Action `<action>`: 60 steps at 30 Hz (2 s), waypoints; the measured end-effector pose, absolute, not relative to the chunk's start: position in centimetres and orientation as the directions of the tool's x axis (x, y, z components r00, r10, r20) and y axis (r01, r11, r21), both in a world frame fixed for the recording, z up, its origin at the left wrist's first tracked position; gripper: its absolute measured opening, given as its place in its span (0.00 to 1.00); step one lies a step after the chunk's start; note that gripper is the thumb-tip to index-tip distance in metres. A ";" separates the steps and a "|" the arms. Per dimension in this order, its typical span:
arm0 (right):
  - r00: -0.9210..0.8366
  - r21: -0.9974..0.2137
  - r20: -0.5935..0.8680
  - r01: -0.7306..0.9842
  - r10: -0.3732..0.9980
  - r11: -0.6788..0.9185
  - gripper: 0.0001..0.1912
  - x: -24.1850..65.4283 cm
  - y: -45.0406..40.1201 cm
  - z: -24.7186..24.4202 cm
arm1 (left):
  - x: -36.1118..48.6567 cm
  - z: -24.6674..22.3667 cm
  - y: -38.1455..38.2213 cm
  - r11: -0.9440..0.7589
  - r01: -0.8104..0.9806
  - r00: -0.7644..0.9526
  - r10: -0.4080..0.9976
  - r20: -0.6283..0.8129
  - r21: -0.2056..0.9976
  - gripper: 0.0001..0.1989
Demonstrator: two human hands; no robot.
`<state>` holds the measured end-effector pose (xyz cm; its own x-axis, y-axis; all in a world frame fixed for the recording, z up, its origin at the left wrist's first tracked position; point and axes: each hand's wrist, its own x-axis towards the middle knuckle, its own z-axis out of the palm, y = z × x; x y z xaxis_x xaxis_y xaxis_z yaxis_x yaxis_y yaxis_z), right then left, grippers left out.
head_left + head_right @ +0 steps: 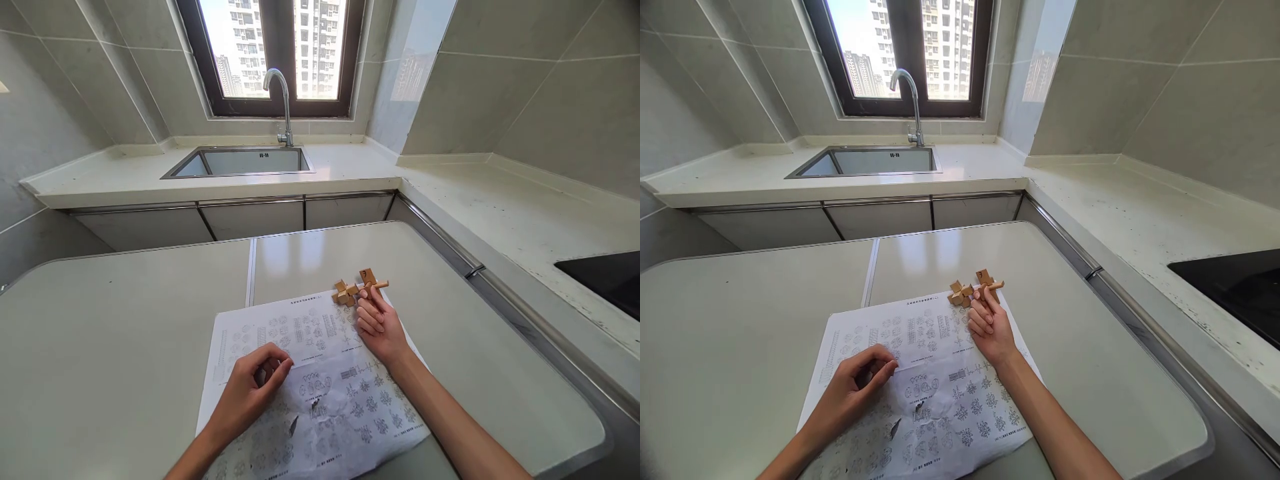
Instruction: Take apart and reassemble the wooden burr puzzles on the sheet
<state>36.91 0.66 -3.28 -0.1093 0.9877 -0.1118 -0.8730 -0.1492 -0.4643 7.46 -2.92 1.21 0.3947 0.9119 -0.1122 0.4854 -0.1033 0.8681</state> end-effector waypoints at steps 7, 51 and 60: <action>0.094 -0.701 -0.086 -0.713 0.992 0.006 0.17 36.2 0.2 -1.8 | 7.5 1.3 -3.1 -0.095 0.486 0.398 0.909 -0.123 0.869 0.20; -0.505 -0.689 0.354 0.428 0.788 0.584 0.14 28.7 -6.0 -2.4 | 7.5 1.0 -5.0 -0.206 0.107 0.525 0.842 0.120 0.973 0.48; -0.449 -0.996 0.061 0.026 0.892 0.082 0.18 30.3 -5.1 -1.0 | 7.0 0.2 -4.9 -0.207 0.182 0.394 0.911 0.122 0.961 0.45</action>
<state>30.28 -5.12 -1.02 -0.4488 0.8915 0.0614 0.0258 0.0817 -0.9963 7.05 -4.87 0.17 0.3941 0.9110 0.1215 0.1823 -0.2071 0.9612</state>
